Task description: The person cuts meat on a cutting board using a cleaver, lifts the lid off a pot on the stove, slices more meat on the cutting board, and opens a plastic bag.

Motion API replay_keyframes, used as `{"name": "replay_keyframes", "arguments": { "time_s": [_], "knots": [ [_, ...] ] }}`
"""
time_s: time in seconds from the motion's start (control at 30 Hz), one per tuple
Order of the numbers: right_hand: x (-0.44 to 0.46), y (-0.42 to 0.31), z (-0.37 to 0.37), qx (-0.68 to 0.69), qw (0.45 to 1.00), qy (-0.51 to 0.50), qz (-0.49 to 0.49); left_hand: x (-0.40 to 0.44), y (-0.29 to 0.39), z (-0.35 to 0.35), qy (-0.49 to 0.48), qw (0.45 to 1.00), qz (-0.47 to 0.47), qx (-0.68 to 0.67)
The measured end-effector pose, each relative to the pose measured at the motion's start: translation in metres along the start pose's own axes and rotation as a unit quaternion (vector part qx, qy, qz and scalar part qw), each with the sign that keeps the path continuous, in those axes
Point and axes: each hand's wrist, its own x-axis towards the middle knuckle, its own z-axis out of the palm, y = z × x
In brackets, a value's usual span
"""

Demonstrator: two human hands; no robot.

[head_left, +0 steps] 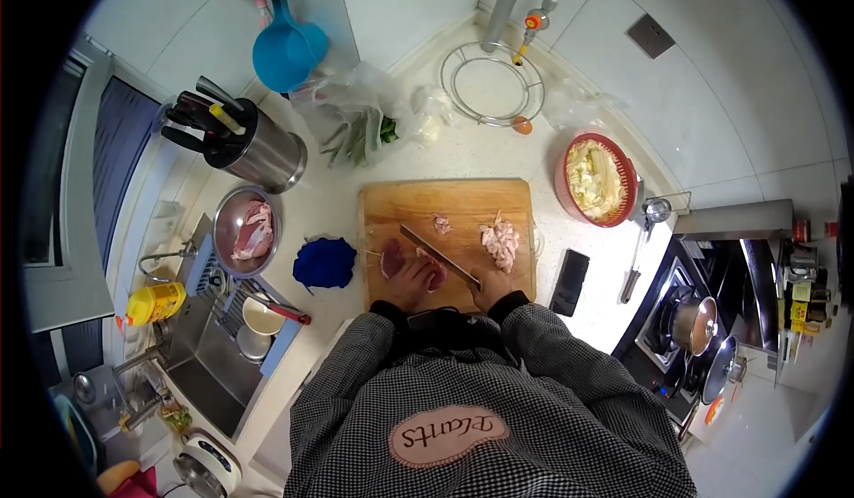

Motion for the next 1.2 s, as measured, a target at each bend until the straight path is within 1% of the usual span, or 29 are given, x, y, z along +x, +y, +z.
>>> {"name": "replay_keyframes", "arguments": {
  "time_s": [0.03,0.1,0.17,0.23,0.3,0.37,0.43,0.47,0.5,0.53,0.57,0.6,0.63,0.67,0.7,0.77,0.83,0.87,0.93,0.97,1.0,1.07,1.13,1.2],
  "knots": [
    [-0.003,0.002,0.003,0.018,0.999,0.009,-0.025,0.001,0.0,-0.001,-0.005,1.0,0.014,0.021],
    [-0.011,0.005,0.014,0.007,1.0,0.025,-0.013,0.001,0.0,-0.001,-0.011,0.999,0.026,0.041],
    [-0.008,0.008,0.023,-0.005,0.999,0.037,-0.002,-0.001,0.0,0.004,0.032,0.997,-0.062,-0.043],
    [-0.002,0.002,0.032,0.009,0.999,-0.001,0.051,-0.006,-0.002,0.003,0.034,0.998,-0.054,-0.028],
    [0.02,-0.009,0.043,0.028,0.998,-0.01,0.058,-0.007,-0.004,0.005,0.037,0.998,-0.042,-0.012],
    [0.039,-0.024,0.042,0.046,0.997,-0.017,0.064,-0.008,-0.006,0.013,0.034,0.992,-0.099,-0.07],
    [0.045,-0.044,0.029,-0.004,0.995,-0.058,0.087,-0.013,-0.011,0.021,0.042,0.991,-0.102,-0.075],
    [0.04,-0.036,0.032,-0.005,0.995,-0.056,0.087,-0.013,-0.014,0.025,0.05,0.99,-0.1,-0.082],
    [0.03,-0.019,0.036,-0.009,0.998,-0.032,0.06,-0.012,-0.013,0.025,0.054,0.99,-0.098,-0.081],
    [0.022,-0.007,0.038,-0.012,0.999,-0.007,0.03,-0.012,-0.012,0.024,0.056,0.989,-0.11,-0.081],
    [0.013,-0.002,0.036,-0.015,1.0,-0.006,0.027,-0.01,-0.012,0.022,0.058,0.987,-0.124,-0.081],
    [0.002,-0.002,0.031,0.001,0.998,-0.034,0.049,-0.01,-0.013,0.021,0.06,0.987,-0.126,-0.081],
    [-0.003,-0.003,0.028,0.018,0.995,-0.061,0.072,-0.009,-0.013,0.019,0.067,0.99,-0.106,-0.066],
    [0.006,-0.006,0.034,0.019,0.995,-0.062,0.075,-0.011,-0.011,0.019,0.071,0.992,-0.085,-0.053],
    [0.026,-0.02,0.037,0.006,0.994,-0.068,0.088,-0.011,-0.01,0.02,0.066,0.992,-0.086,-0.056],
    [0.052,-0.04,0.033,-0.003,0.992,-0.075,0.105,-0.01,-0.007,0.02,0.042,0.988,-0.128,-0.081],
    [0.072,-0.057,0.017,-0.045,0.984,-0.141,0.096,-0.006,-0.006,0.017,0.044,0.988,-0.127,-0.081],
    [0.071,-0.052,0.016,-0.044,0.985,-0.138,0.094,-0.005,-0.005,0.015,0.046,0.987,-0.129,-0.085],
    [0.068,-0.023,0.013,-0.096,0.985,-0.12,0.082,-0.005,-0.003,0.016,0.062,0.987,-0.122,-0.079],
    [0.064,-0.009,0.015,-0.095,0.985,-0.119,0.081,-0.007,-0.001,0.016,0.074,0.988,-0.116,-0.076],
    [0.059,0.007,0.018,-0.083,0.989,-0.092,0.081,-0.008,0.001,0.015,0.074,0.988,-0.115,-0.076],
    [0.038,-0.006,0.001,-0.086,0.994,-0.023,0.069,-0.007,0.002,0.015,0.087,0.992,-0.088,-0.01],
    [0.02,-0.011,-0.006,0.031,0.999,0.021,-0.024,-0.015,-0.003,0.022,0.075,0.993,-0.085,-0.027],
    [0.007,-0.011,-0.002,0.013,1.0,0.01,-0.007,-0.019,-0.008,0.028,0.061,0.994,-0.082,-0.045]
  ]
}}
